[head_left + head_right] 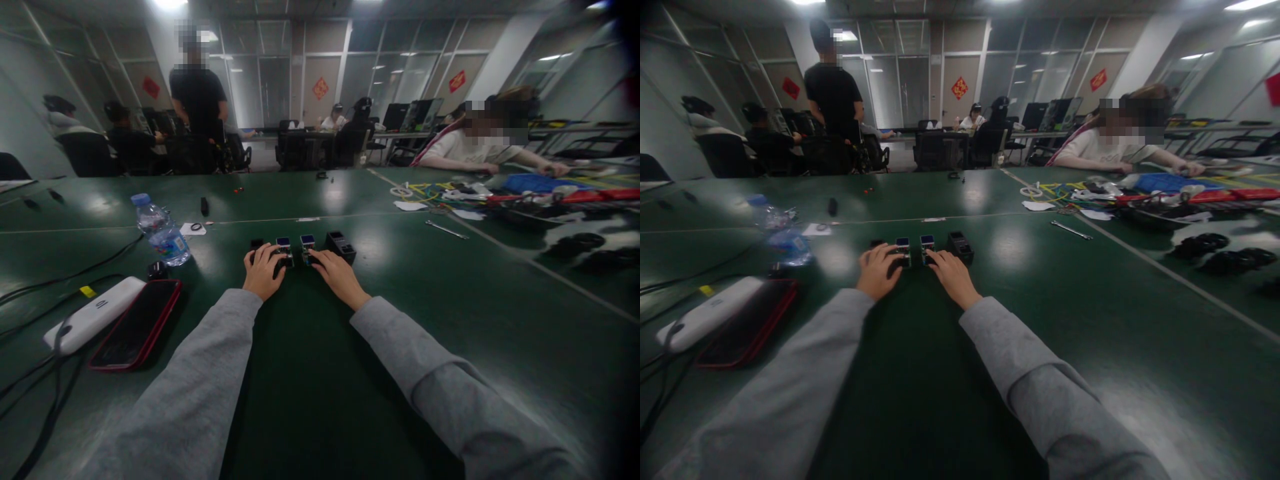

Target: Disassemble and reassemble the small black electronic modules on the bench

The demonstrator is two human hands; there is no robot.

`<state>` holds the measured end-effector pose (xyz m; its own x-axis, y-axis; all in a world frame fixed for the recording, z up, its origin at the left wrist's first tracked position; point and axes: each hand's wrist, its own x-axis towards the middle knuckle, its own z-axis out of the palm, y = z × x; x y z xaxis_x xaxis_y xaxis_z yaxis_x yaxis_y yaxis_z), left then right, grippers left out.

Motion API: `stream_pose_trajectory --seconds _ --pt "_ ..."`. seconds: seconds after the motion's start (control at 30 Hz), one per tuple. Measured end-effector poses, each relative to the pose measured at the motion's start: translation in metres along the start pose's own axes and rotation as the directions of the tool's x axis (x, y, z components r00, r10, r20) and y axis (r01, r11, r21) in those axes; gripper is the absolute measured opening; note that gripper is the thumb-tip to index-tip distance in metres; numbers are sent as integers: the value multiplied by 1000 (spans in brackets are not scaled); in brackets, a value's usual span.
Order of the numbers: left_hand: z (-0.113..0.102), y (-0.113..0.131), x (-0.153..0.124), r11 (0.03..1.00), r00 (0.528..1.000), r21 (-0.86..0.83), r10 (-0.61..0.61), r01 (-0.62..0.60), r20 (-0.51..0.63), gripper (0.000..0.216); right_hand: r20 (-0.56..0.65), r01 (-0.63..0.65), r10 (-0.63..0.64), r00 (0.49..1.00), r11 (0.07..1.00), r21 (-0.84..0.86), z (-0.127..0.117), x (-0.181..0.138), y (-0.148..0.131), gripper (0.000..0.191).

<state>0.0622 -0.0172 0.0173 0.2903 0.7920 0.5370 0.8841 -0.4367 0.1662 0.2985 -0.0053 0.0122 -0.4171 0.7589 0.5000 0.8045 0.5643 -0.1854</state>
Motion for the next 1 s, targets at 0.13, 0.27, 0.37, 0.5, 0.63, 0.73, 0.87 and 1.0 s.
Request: stream_pose_trajectory --seconds 0.13,0.27,0.37,0.5,0.63,0.73,0.87,1.0 --pt "-2 3 0 1000 1000 -7 -18 18 14 33 -16 17 -17 1000 1000 7 3 0 3 36" --pt "-4 5 0 999 999 -5 -41 41 20 32 -21 27 -28 999 1000 -2 6 0 3 36" --pt "-5 6 0 999 999 -12 -37 37 10 31 -22 35 -35 999 999 -7 4 0 1 37" --pt "-5 5 1 994 995 -62 -92 89 -41 32 -205 -89 79 975 995 -39 -5 1 0 33" --pt "0 -7 3 950 938 -154 -297 272 -176 33 -429 -310 262 864 950 -44 -6 1 12 32" --pt "8 -21 4 890 879 -256 -431 377 -204 33 -406 -361 334 851 933 10 2 1 25 39" --pt "17 -36 5 816 854 -402 -502 415 -139 33 -296 -369 390 872 921 127 12 -1 34 41" --pt "23 -41 4 781 853 -474 -510 407 -108 32 -259 -349 381 888 923 159 12 -1 33 40"
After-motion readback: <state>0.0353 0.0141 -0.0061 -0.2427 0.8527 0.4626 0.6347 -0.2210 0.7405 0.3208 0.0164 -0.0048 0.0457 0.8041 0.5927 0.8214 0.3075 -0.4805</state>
